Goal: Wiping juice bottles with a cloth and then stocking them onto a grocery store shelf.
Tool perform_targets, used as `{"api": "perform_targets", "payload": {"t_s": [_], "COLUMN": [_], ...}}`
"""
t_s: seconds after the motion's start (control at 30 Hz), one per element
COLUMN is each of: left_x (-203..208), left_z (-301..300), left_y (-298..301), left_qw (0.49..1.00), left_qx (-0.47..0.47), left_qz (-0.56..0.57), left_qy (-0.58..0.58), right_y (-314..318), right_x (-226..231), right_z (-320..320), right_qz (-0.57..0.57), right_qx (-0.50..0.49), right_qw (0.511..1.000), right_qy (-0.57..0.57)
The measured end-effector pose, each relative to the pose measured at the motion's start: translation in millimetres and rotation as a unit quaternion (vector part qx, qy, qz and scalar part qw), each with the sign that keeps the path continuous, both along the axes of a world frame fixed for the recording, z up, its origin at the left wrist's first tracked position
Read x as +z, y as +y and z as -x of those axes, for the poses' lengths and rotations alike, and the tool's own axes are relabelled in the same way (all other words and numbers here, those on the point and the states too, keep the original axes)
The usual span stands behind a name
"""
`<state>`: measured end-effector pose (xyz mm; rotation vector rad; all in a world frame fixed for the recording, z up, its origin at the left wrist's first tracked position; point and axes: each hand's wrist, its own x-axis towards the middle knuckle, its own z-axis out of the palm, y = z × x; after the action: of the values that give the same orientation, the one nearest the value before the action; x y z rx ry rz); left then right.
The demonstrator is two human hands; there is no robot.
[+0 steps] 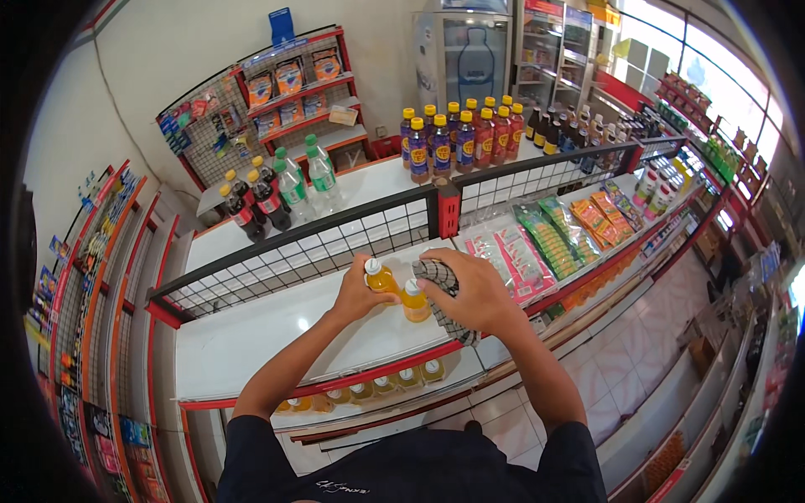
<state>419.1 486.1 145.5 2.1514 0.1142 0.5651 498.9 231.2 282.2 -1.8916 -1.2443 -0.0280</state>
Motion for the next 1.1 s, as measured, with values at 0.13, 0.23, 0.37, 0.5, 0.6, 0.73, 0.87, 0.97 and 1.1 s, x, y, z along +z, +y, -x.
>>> {"api": "perform_targets", "payload": {"t_s": [0.13, 0.23, 0.37, 0.5, 0.6, 0.73, 0.87, 0.97, 1.1], "left_x": [3, 5, 28, 8, 3, -1, 3, 5, 0], "left_z": [-7, -8, 5, 6, 2, 4, 3, -3, -7], "left_y": [2, 5, 13, 35, 33, 19, 28, 23, 18], "left_qw": [0.999, 0.998, 0.97, 0.944, 0.962, 0.984, 0.959, 0.966, 0.968], "left_qx": [-0.008, -0.04, -0.209, -0.239, -0.196, -0.14, -0.216, -0.216, -0.207], "left_qz": [-0.029, -0.039, 0.064, 0.143, 0.066, 0.04, 0.088, 0.032, 0.023], "left_qy": [0.009, 0.04, 0.107, 0.176, 0.181, 0.1, 0.162, 0.142, 0.14], "right_y": [4, 5, 1, -2, 4, 8, 10, 12, 16], "right_x": [-10, -15, -28, -25, -26, -28, -28, -28, -32], "right_z": [-4, -6, -7, -2, 1, 7, 12, 16, 21], "right_qz": [0.0, 0.01, 0.01, 0.036, 0.044, 0.052, 0.097, 0.152, 0.126], "right_qx": [-0.027, -0.025, -0.031, -0.032, -0.032, -0.037, -0.055, -0.037, -0.057], "right_qw": [0.999, 0.999, 0.999, 0.998, 0.998, 0.996, 0.99, 0.985, 0.986], "right_qy": [-0.043, -0.029, -0.039, -0.029, -0.04, -0.066, -0.082, -0.067, -0.09]}}
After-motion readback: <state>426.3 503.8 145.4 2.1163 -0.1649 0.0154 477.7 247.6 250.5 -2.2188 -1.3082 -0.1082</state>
